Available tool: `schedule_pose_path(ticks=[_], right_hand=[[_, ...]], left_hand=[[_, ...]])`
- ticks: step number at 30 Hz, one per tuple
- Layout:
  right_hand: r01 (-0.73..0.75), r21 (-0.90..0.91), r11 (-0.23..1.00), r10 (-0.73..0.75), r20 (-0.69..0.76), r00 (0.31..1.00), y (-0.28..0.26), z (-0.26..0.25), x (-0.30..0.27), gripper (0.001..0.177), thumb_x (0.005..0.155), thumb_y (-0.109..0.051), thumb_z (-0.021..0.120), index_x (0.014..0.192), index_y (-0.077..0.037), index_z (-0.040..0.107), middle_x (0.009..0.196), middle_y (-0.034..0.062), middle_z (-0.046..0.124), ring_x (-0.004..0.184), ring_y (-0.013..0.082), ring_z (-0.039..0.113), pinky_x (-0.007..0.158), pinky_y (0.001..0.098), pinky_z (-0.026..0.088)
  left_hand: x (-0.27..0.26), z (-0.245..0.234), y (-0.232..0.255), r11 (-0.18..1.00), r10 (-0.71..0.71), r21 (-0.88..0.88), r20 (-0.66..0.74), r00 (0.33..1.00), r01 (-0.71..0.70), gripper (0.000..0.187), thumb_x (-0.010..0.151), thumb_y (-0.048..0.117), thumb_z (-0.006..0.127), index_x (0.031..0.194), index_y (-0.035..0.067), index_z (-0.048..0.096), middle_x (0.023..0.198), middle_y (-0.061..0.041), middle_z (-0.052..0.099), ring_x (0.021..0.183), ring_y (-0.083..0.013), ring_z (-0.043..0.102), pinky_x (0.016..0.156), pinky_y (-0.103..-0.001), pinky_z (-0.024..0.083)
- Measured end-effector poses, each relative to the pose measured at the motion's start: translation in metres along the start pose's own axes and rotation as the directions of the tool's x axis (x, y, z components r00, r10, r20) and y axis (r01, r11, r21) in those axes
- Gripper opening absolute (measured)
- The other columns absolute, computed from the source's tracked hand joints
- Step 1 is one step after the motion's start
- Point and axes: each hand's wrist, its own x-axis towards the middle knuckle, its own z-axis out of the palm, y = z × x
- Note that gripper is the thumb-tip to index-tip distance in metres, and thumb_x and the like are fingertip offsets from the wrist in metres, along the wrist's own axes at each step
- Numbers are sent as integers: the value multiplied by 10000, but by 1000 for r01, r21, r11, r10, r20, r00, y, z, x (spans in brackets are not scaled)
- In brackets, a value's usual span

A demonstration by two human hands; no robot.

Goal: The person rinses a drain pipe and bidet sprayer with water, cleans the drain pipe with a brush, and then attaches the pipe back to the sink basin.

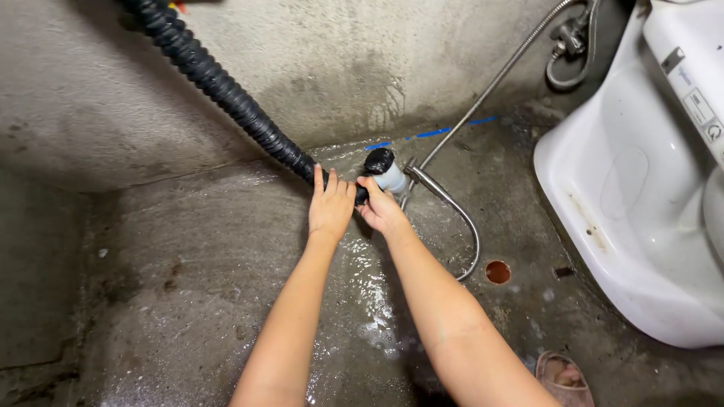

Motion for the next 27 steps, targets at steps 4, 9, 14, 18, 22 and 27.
schedule_pose_path(ticks=[4, 9, 14, 18, 22, 27], right_hand=[[82, 146, 986, -79, -30, 996, 15, -18, 0, 283, 892, -208, 712, 1129, -83, 618, 1106, 79, 702, 1014, 236, 688, 905, 454, 576], [42, 313, 949, -45, 1, 999, 40, -27, 0, 515, 1009, -434, 689, 1275, -10, 568, 1229, 154, 619, 1120, 292, 620, 957, 436, 551], [-59, 121, 991, 87, -237, 968, 41, 22, -55, 610, 934, -577, 576, 1277, -74, 536, 1285, 126, 592, 1157, 228, 607, 914, 466, 535], [-268, -48, 962, 248, -252, 935, 52, 28, -84, 586, 964, -555, 594, 1271, -58, 541, 1186, 98, 627, 1059, 206, 619, 862, 422, 541], [-330, -482, 812, 314, -116, 942, 70, -5, -101, 321, 940, -351, 649, 1152, -111, 669, 929, 5, 732, 763, 92, 642, 659, 281, 478], [-228, -861, 454, 348, -65, 935, 51, -71, -117, 187, 892, -179, 683, 947, -25, 774, 750, 63, 790, 546, 103, 673, 502, 288, 468]], left_hand=[[9, -3, 4, 996, 59, -80, 128, 990, -48, 375, 952, 276, 591, 1310, 169, 607, 1202, -58, 622, 1345, -289, 459, 1241, -595, 108], [12, -2, 6, 993, 89, -85, 96, 991, -81, 449, 910, 327, 607, 1343, 209, 583, 1217, -91, 605, 1347, -298, 444, 1197, -589, 136], [2, 7, -8, 993, 106, -59, 153, 983, -98, 480, 896, 300, 617, 1370, 237, 575, 1247, -83, 583, 1354, -287, 434, 1180, -595, 155], [-10, 19, -20, 995, 97, -33, 185, 978, -93, 469, 910, 283, 612, 1377, 251, 591, 1270, -71, 578, 1365, -275, 432, 1190, -590, 163], [-22, 26, -33, 996, 85, -8, 193, 977, -86, 464, 920, 265, 597, 1382, 307, 591, 1243, -63, 576, 1350, -266, 428, 1190, -583, 168], [-36, 29, -47, 998, 59, 1, 233, 971, -61, 439, 932, 248, 591, 1365, 313, 611, 1232, -56, 577, 1326, -251, 441, 1184, -588, 184]])
